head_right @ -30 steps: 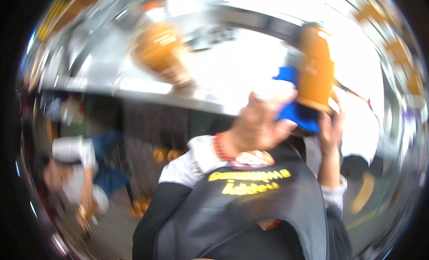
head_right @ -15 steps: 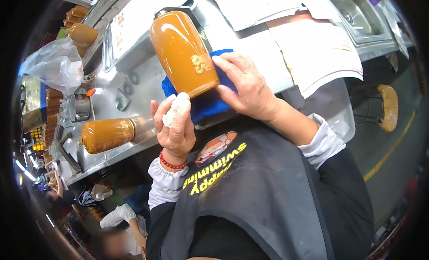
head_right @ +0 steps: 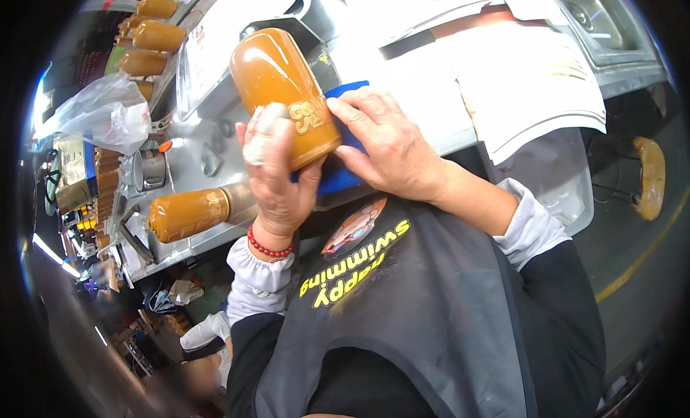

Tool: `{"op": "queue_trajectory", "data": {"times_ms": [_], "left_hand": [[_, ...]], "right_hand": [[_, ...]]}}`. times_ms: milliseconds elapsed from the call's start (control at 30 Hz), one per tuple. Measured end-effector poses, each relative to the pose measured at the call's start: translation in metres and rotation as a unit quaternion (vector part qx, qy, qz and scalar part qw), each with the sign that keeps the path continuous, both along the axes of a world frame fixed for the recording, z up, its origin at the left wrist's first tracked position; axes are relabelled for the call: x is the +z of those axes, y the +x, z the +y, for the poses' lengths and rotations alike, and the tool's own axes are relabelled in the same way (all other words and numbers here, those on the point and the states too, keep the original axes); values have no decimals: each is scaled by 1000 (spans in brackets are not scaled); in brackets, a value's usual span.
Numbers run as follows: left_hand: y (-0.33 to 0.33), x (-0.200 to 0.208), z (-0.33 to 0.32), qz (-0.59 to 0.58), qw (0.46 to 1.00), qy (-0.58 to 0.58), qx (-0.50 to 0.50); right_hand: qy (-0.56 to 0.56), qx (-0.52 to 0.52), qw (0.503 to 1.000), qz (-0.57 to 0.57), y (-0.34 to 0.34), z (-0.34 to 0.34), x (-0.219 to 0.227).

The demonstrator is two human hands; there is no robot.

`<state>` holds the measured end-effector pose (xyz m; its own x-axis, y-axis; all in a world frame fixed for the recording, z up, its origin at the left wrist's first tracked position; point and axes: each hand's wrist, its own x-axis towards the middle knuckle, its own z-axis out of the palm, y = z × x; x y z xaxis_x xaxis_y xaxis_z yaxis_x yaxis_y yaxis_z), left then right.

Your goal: The person labels amber-colored bottles by applying printed stickers to their sides. They wipe the bottle surface with a cloth, position the sticker, smooth it down, and trim excess material with scissors. The process is repeated for multiple bottles.

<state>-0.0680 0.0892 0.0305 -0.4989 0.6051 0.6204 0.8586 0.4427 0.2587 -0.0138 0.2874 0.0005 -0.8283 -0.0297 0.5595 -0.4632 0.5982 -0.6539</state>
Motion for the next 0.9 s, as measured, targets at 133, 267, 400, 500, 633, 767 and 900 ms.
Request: {"op": "queue_trajectory", "data": {"times_ms": [133,267,400,500,633,767,900], "left_hand": [[6,-13,-11,-84,991,102,-12],[10,-15,-10,-289,912,290,-29],[8,-16,-4,-304,915,266,-7],[7,-13,-3,-308,915,259,-4],[7,-13,0,-298,921,251,5],[6,-10,0,-268,937,225,13],[13,-16,0,-260,917,303,12]], "right_hand": [[27,3,999,31,-2,0,18],[24,6,999,41,-3,-2,17],[24,21,999,20,-2,-1,14],[23,26,999,6,-1,-1,14],[25,23,999,9,-1,-1,12],[27,24,999,3,-1,-2,13],[32,24,999,0,0,-2,12]]}}
